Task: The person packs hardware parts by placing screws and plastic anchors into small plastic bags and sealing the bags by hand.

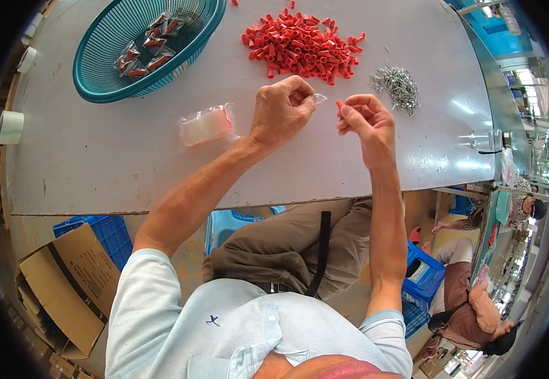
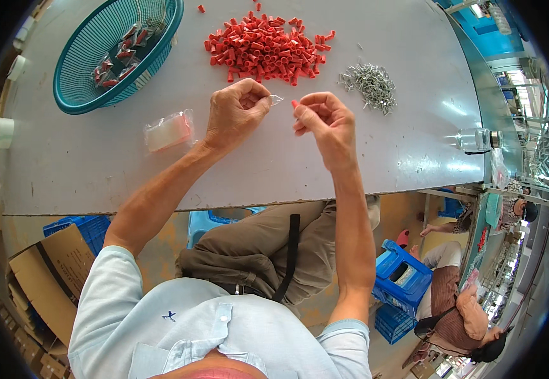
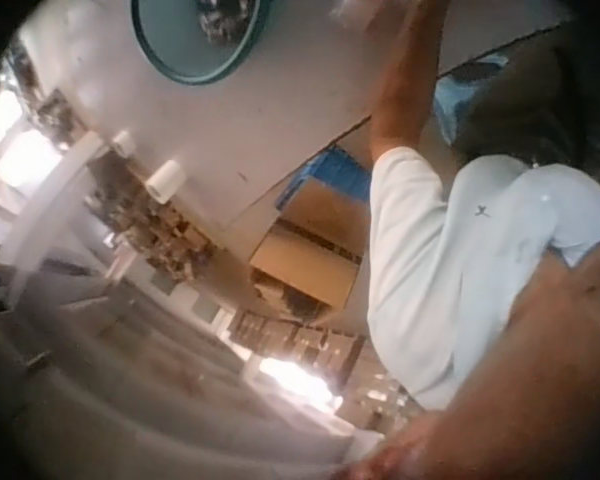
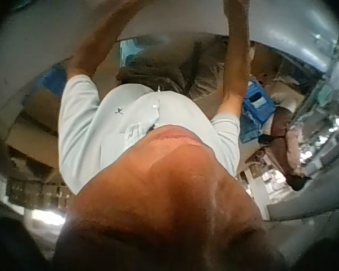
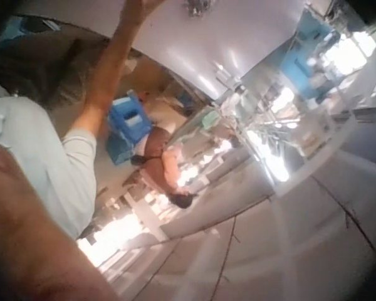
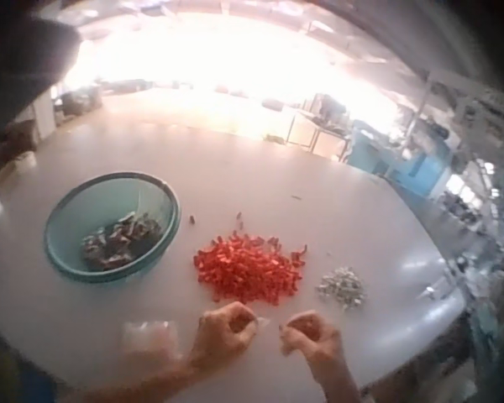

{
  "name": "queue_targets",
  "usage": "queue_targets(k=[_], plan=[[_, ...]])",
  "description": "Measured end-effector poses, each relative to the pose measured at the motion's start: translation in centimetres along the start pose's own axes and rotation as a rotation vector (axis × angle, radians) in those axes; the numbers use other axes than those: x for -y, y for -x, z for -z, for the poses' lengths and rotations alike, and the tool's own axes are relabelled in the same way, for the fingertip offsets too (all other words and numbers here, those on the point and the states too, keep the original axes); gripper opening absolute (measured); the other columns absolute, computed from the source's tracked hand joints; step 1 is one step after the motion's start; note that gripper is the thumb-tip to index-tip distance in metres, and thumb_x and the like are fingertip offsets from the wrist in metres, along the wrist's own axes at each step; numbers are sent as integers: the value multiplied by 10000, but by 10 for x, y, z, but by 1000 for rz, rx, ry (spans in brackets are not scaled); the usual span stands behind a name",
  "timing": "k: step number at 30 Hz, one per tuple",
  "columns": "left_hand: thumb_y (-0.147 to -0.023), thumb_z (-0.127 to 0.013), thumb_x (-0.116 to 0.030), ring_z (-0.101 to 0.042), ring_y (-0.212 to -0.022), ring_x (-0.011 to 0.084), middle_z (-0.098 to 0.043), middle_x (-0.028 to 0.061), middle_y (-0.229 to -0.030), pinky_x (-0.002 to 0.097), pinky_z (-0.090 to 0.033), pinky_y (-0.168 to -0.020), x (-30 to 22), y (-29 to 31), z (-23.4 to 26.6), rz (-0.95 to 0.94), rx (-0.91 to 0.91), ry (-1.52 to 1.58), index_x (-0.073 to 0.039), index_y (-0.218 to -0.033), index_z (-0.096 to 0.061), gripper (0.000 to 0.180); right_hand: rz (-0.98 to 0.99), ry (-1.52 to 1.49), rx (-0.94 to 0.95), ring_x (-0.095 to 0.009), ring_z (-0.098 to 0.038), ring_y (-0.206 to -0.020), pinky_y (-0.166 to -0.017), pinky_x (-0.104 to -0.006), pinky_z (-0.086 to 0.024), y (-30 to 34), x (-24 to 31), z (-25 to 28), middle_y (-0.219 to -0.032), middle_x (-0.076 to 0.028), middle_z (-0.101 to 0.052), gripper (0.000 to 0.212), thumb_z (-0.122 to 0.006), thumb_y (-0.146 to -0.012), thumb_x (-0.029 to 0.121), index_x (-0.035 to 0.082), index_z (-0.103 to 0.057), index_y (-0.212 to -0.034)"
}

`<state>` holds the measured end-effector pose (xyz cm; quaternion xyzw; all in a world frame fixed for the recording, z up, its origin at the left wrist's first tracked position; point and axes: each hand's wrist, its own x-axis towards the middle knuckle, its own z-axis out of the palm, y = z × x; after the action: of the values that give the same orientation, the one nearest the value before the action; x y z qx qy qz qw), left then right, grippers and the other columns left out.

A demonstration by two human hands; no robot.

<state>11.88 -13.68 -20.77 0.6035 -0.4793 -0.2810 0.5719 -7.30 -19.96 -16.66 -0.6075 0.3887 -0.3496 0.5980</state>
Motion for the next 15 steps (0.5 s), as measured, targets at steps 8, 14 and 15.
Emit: queue_targets(k=[8,14,15], plan=[[-903,-745,-20,-749,-752,131,-780,115,-832,287,-612,-699,-5,11,-9,-100,59,-1,19,-942,-743,56,-50,-93,-35,-154,-733,-776,-672,-298,-639,4,-7,-23,-933,-124,-755,256,-736,-989,83,-51,-644,-1187],[-910,-730,-18,-746,-756,133,-775,116,-832,292,-609,-694,-6,14,-10,9,132,62,21,-958,-745,64,-167,-170,7,-150,-729,-787,-713,-307,-645,8,-20,-11,-939,-101,-757,192,-721,-1009,118,-41,-715,-1116],[-909,-727,-15,-744,-755,134,-773,115,-831,294,-607,-689,-6,15,-11,10,147,98,21,-959,-744,65,-168,-153,20,-147,-721,-789,-703,-305,-639,11,-18,-7,-936,-97,-751,173,-729,-995,106,-26,-712,-1106]])
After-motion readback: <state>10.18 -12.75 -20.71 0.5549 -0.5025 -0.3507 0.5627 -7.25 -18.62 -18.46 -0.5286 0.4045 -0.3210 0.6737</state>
